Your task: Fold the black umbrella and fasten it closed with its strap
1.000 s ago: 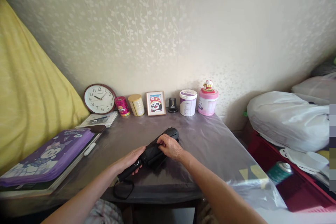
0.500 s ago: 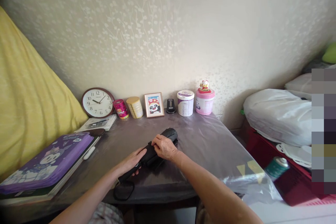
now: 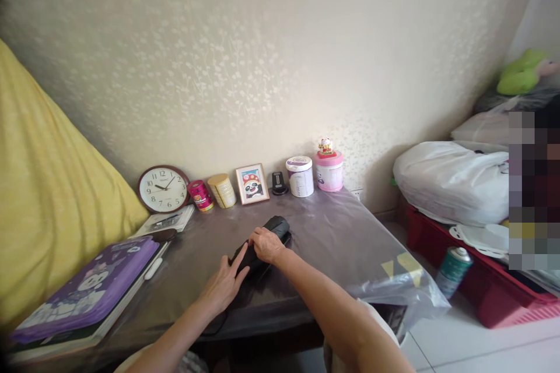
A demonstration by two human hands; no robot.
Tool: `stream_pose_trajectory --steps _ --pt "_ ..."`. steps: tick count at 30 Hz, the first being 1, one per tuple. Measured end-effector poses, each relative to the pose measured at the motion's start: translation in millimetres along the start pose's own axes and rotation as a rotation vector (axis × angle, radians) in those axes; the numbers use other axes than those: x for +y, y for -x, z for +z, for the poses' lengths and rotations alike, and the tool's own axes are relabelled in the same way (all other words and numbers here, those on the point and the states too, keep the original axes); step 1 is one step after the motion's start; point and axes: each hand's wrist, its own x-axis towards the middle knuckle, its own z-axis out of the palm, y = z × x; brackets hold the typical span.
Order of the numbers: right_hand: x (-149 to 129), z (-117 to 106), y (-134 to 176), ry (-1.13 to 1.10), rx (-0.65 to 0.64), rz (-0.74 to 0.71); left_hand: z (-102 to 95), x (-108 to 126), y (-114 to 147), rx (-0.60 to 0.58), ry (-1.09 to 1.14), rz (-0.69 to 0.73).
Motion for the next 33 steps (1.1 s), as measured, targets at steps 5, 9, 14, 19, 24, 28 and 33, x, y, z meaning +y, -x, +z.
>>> stream_pose_trajectory --steps 5,9,14,19,24,28,33 --pt "-0.4 -2.5 2.3 -0.007 -0.004 0.005 -0.6 -3.5 -2.4 0.014 0.004 0.042" --pt "-1.0 -2.2 3.6 -0.022 -0.019 0.014 2.7 -4.9 -4.5 0.031 -0.019 0.028" --pt "-0.6 -8.9 5.5 -0.057 -0.019 0.063 9.2 -2.6 -3.1 0.075 -0.068 0.018" --pt "15.3 -31.3 16.9 -0.035 0.041 0.253 12.4 -0.6 2.2 0.078 -0.087 0.025" --pt "38.8 -51.7 46.0 0.039 0.014 0.487 10.5 1.7 1.4 0.070 -0.029 -0.014" --pt "47.7 -64.4 69.9 0.077 -0.070 0.603 2.7 4.1 2.4 0.060 0.131 -0.055" --pt "53.2 -79.5 86.9 0.099 -0.122 0.679 -10.3 10.5 15.1 -0.053 0.437 -0.124"
